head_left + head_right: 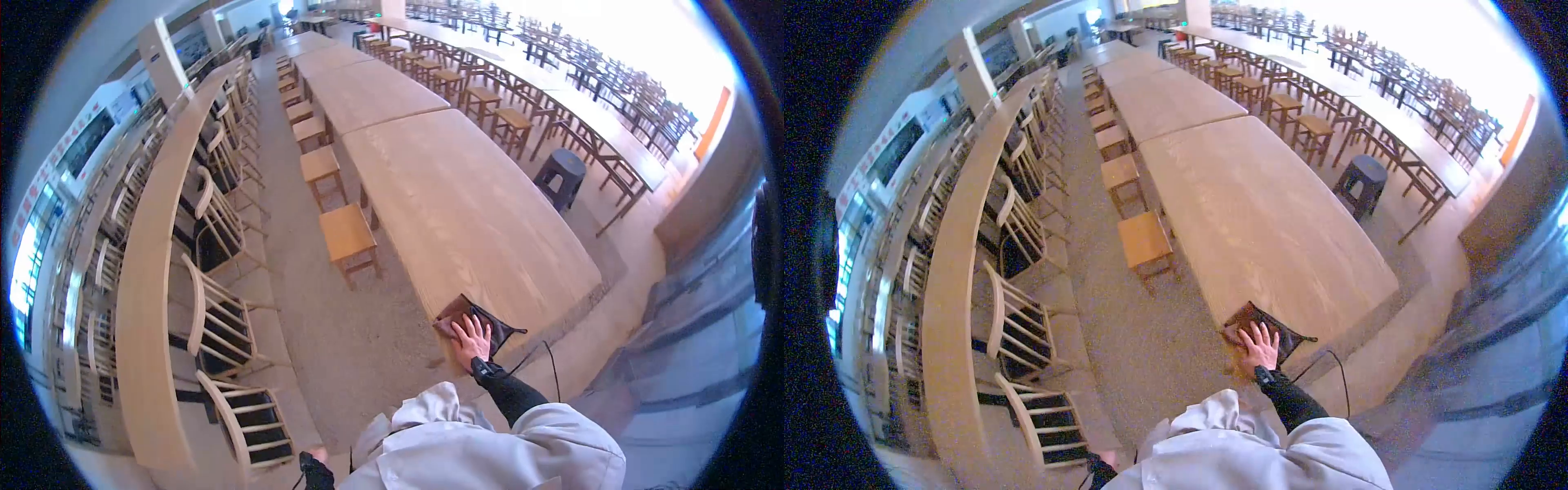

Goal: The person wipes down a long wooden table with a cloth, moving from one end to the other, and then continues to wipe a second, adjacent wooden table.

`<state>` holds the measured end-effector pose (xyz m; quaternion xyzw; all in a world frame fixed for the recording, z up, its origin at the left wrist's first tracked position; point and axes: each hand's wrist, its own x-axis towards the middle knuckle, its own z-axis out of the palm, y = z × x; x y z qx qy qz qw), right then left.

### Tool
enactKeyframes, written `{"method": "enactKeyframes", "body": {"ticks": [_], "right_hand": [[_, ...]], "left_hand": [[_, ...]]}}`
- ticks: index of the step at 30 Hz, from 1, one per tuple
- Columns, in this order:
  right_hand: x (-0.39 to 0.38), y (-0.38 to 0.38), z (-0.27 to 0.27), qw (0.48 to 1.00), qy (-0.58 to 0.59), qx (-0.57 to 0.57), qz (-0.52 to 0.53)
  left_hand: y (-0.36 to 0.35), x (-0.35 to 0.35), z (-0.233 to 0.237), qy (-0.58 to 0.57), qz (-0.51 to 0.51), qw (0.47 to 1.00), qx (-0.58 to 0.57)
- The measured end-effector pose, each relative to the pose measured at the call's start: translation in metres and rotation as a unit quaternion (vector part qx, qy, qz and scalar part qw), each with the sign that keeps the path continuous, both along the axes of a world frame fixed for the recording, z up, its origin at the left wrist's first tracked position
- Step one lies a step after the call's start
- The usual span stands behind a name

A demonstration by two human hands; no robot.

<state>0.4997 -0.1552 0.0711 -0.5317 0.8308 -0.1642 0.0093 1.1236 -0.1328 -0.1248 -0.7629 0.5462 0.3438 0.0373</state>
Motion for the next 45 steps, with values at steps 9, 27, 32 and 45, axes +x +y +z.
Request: {"method": "enactKeyframes", "body": {"ticks": [9,27,32,45], "right_hand": [[0.005,-0.014,-0.009,0.999,0.040,0.033,0.012],[-0.042,-0.232,-0.004,0.996,0.024,-0.005,0.082],[-0.052,-0.240,0.009,0.995,-0.005,0.022,0.098],[0.017,-0.185,0.017,0.972,-0.032,0.018,-0.233]], "left_hand": [[-0.067,-0.083,0.021,0.198,0.125,0.971,-0.044],[-0.316,-0.122,0.040,0.118,-0.368,0.921,-0.056],[-0.430,-0.316,0.139,0.232,-0.177,0.950,-0.111],[-0.522,-0.611,0.204,0.323,-0.551,0.720,-0.273]]}}
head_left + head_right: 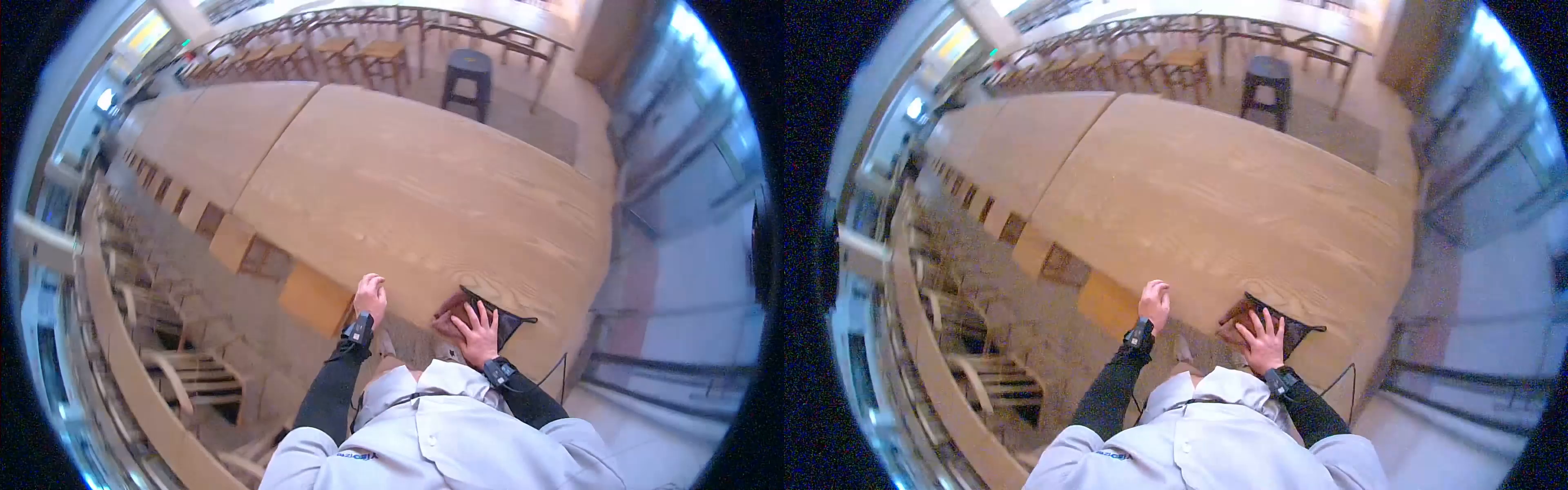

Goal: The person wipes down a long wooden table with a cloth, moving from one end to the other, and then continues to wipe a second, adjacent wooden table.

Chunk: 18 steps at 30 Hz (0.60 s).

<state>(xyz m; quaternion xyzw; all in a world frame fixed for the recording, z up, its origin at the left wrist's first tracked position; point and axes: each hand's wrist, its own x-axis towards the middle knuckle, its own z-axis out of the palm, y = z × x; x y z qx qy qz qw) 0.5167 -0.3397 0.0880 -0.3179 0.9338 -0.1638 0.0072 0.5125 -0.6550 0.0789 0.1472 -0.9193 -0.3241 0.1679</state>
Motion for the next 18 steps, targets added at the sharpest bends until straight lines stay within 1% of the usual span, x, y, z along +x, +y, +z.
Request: {"method": "enactKeyframes", "body": {"ticks": [1,2,3,5,6,7,9,10,11,13,14,16,18], "right_hand": [[0.009,-0.002,-0.005,1.000,0.012,-0.002,-0.025],[0.017,-0.008,-0.006,0.999,0.010,0.020,-0.050],[0.028,-0.010,-0.008,0.996,0.012,0.042,-0.072],[0.038,-0.024,-0.004,0.991,0.005,0.062,-0.121],[0.040,-0.028,-0.006,0.989,0.010,0.055,-0.139],[0.041,-0.033,-0.008,0.987,0.016,0.047,-0.154],[0.045,-0.042,-0.007,0.982,0.020,0.061,-0.179],[0.057,-0.043,-0.026,0.977,0.036,0.078,-0.193],[0.055,-0.044,-0.035,0.973,0.043,0.092,-0.207],[0.047,-0.047,-0.033,0.969,0.010,0.098,-0.225],[0.043,-0.050,-0.030,0.967,0.013,0.100,-0.232],[0.035,-0.054,-0.027,0.964,0.021,0.103,-0.244],[0.024,-0.055,-0.022,0.964,0.038,0.090,-0.248]], "left_hand": [[-0.003,-0.011,0.000,0.018,-0.028,0.999,-0.027],[-0.007,-0.019,0.000,-0.011,-0.042,0.999,-0.004],[-0.009,-0.023,-0.006,0.001,-0.074,0.997,0.001],[-0.025,-0.036,-0.013,0.020,-0.087,0.996,-0.021],[-0.032,-0.038,-0.012,-0.014,-0.095,0.995,-0.006],[-0.040,-0.043,-0.010,-0.007,-0.108,0.994,-0.001],[-0.059,-0.049,-0.010,-0.030,-0.102,0.993,-0.058],[-0.066,-0.042,-0.029,-0.055,-0.100,0.991,-0.069],[-0.073,-0.047,-0.045,-0.044,-0.109,0.991,-0.067],[-0.083,-0.059,-0.063,-0.065,-0.081,0.982,-0.161],[-0.085,-0.062,-0.062,-0.059,-0.088,0.982,-0.158],[-0.085,-0.060,-0.059,-0.081,-0.079,0.970,-0.216],[-0.083,-0.050,-0.058,-0.058,-0.086,0.968,-0.229]]}}
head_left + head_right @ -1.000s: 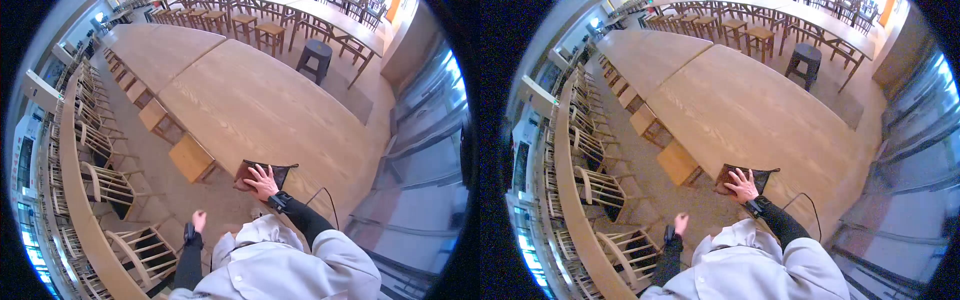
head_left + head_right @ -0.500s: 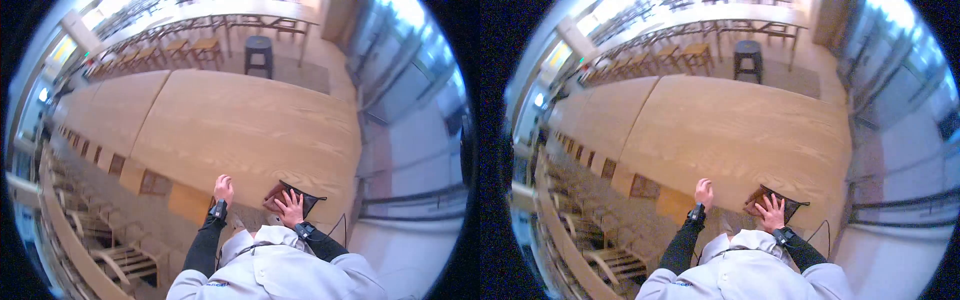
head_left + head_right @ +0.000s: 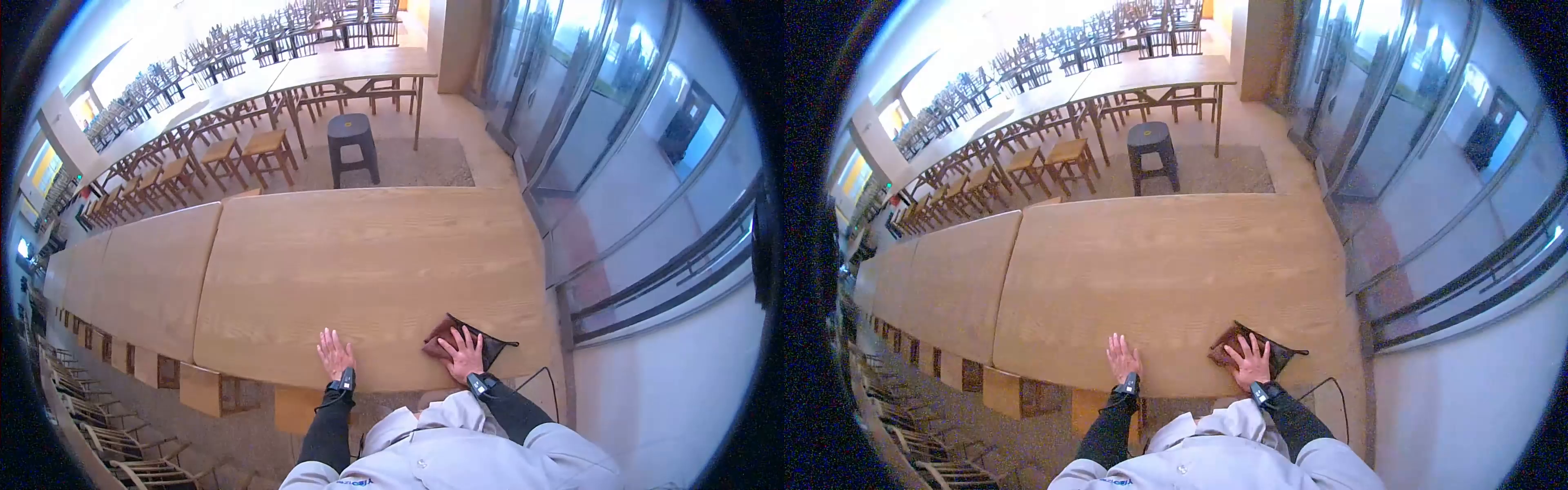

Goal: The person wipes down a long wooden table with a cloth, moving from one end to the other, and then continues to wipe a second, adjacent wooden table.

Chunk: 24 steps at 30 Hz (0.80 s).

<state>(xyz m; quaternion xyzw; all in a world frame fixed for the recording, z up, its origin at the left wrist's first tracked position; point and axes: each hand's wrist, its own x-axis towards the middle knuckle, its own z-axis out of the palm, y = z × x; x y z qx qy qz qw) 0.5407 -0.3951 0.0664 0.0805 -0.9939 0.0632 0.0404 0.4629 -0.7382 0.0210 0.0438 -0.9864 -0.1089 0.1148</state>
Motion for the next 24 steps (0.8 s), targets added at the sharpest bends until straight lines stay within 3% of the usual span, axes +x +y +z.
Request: {"method": "enactKeyframes", "body": {"ticks": [4,11,24], "right_hand": [[-0.042,0.007,0.013,1.000,-0.025,-0.008,0.009],[-0.194,0.027,0.007,1.000,-0.021,-0.006,0.020],[-0.485,0.063,-0.030,0.992,0.101,0.026,-0.068]], "left_hand": [[0.002,0.016,0.001,0.003,-0.015,1.000,-0.025],[-0.001,-0.003,0.006,-0.020,-0.006,0.998,-0.060],[0.002,0.000,0.016,-0.051,-0.015,0.998,-0.027]]}}
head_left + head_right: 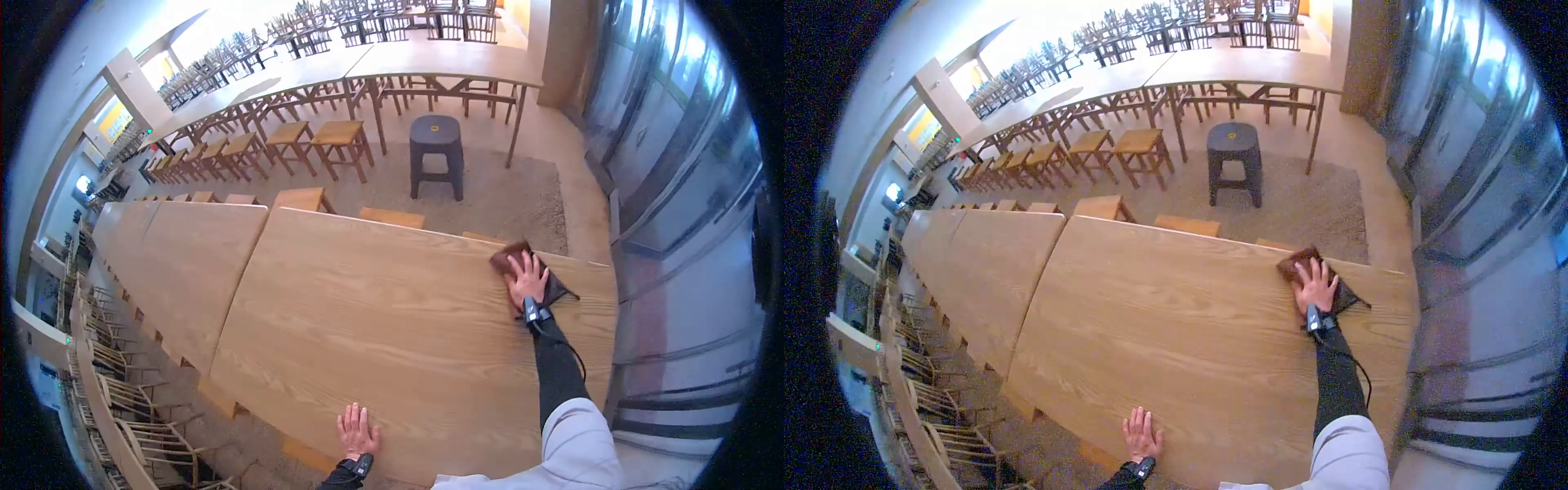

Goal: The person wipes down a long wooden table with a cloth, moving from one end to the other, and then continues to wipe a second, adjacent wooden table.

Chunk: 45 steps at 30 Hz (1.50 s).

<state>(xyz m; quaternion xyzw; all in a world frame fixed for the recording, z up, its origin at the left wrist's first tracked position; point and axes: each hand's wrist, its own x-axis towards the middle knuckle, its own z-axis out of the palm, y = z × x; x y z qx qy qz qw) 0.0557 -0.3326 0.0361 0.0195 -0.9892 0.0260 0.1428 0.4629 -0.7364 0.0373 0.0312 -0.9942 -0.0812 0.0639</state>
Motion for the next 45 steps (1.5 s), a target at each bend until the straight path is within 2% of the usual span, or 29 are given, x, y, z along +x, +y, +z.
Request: {"method": "enactKeyframes", "body": {"ticks": [5,11,13,18,25,27,30,31,33,35,39,41,42,44,45], "right_hand": [[-0.038,0.001,0.003,0.999,-0.028,-0.003,-0.027],[-0.018,-0.013,0.004,0.999,-0.040,0.002,-0.024],[0.008,-0.022,0.002,0.999,-0.031,0.019,0.019],[0.120,-0.075,0.026,0.992,-0.052,-0.021,0.117],[0.323,-0.142,0.050,0.958,-0.109,-0.062,0.258],[0.378,-0.151,0.052,0.946,-0.138,-0.070,0.284],[0.444,-0.153,0.056,0.936,-0.141,-0.086,0.312],[0.459,-0.149,0.063,0.933,-0.160,-0.035,0.321],[0.487,-0.140,0.060,0.928,-0.160,-0.034,0.335],[0.496,-0.128,0.062,0.926,-0.167,-0.049,0.335],[0.479,-0.113,0.065,0.922,-0.168,-0.068,0.343],[0.451,-0.109,0.057,0.934,-0.152,-0.021,0.321],[0.432,-0.107,0.059,0.940,-0.154,-0.032,0.304],[0.386,-0.101,0.057,0.948,-0.146,-0.065,0.277],[0.361,-0.098,0.056,0.951,-0.144,-0.049,0.271]], "left_hand": [[0.004,-0.001,0.018,-0.037,0.013,0.999,0.028],[0.003,0.000,0.017,-0.005,0.014,0.999,0.035],[0.004,-0.001,0.015,0.005,0.010,1.000,0.023],[0.003,-0.001,0.008,0.023,0.004,1.000,0.009],[0.002,-0.004,0.008,0.029,0.003,1.000,0.008],[0.003,-0.003,0.004,0.051,0.009,0.998,-0.024],[0.004,0.001,-0.007,0.042,0.008,0.999,-0.008],[0.003,-0.002,-0.011,0.051,0.011,0.999,-0.005],[-0.003,-0.004,-0.013,0.063,0.007,0.998,0.000],[-0.009,-0.003,-0.014,0.034,-0.007,0.998,0.049],[-0.058,-0.005,-0.017,0.039,-0.022,0.998,0.037],[-0.098,-0.005,-0.026,0.058,0.074,0.996,0.007],[-0.113,-0.007,-0.024,0.058,0.079,0.995,0.008],[-0.136,-0.009,-0.017,-0.010,0.173,0.985,-0.004],[-0.134,-0.010,-0.008,-0.011,0.177,0.984,-0.003]]}}
